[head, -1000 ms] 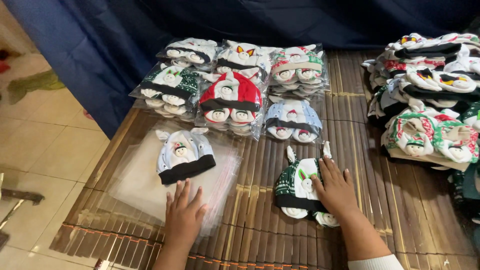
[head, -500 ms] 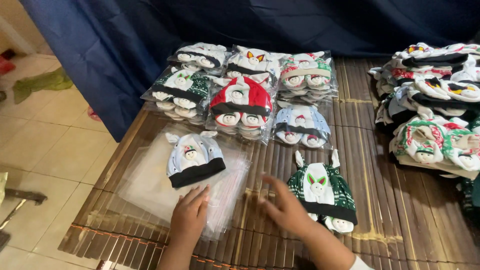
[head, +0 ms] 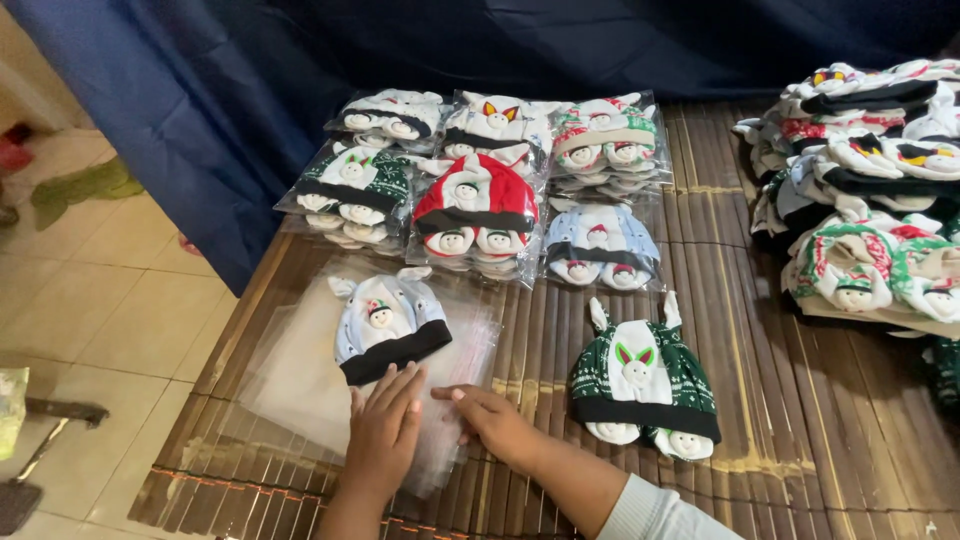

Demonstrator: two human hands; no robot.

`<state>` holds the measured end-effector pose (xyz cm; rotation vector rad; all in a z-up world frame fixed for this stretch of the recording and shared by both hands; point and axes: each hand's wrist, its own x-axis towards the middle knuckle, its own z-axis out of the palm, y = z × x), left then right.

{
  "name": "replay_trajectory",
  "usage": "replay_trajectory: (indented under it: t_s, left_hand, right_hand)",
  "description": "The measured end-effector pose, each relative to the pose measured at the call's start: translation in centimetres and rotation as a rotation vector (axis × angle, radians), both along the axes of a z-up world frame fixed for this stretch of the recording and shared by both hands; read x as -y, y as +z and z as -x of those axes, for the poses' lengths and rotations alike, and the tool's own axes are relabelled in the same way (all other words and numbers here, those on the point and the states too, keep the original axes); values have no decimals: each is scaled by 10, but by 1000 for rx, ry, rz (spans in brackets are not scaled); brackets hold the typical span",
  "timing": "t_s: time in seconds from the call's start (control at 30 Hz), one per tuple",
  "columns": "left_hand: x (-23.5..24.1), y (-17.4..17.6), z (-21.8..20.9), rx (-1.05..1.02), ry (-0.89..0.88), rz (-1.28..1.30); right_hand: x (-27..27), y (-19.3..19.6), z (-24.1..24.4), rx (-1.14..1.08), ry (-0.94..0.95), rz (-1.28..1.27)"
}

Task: Packaging knitted baby hats and booties into clear plastic bags

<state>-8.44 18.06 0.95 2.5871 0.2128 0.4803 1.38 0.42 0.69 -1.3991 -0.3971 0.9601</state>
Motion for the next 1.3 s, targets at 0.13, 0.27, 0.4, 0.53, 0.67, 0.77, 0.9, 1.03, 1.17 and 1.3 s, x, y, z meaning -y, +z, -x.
replay_trajectory:
  t_s: [0.13,0.27,0.4,0.53,0.67,0.77,0.9,1.03,1.17,1.3]
  left_hand:
    - [-6,-15,-19,-124,8,-111]
    - [-14,-29,-34,-308,94,-223]
    - [-19,-40,-38,-217,114,-255]
    - [-7,-42,-42,-220,147,-328]
    - [30,-44,-44,-60,111,-413]
    - [71,-38,-42,-45,56,-409]
    - [104,-41,-44,-6,31,-400]
    - [116,-55,-52,-150,87,-448]
    - [119,-62,-58,-208,85,-461]
    - [123,-65,-65,-198,67,-467]
  right_hand:
    - [5,-6,3,77,10,23]
    - [15,0,1,-37,7,52]
    - [43,21,-7,27,20,88]
    - [76,10,-22,-10,-34,138]
    - [115,26,-24,95,-126,253]
    - [139,18,-27,95,-131,277]
    - [160,39,-21,60,-147,331]
    - [188,54,-22,467,-114,387]
    - [212,69,-34,661,-352,739]
    - [236,17,-44,870,-519,970]
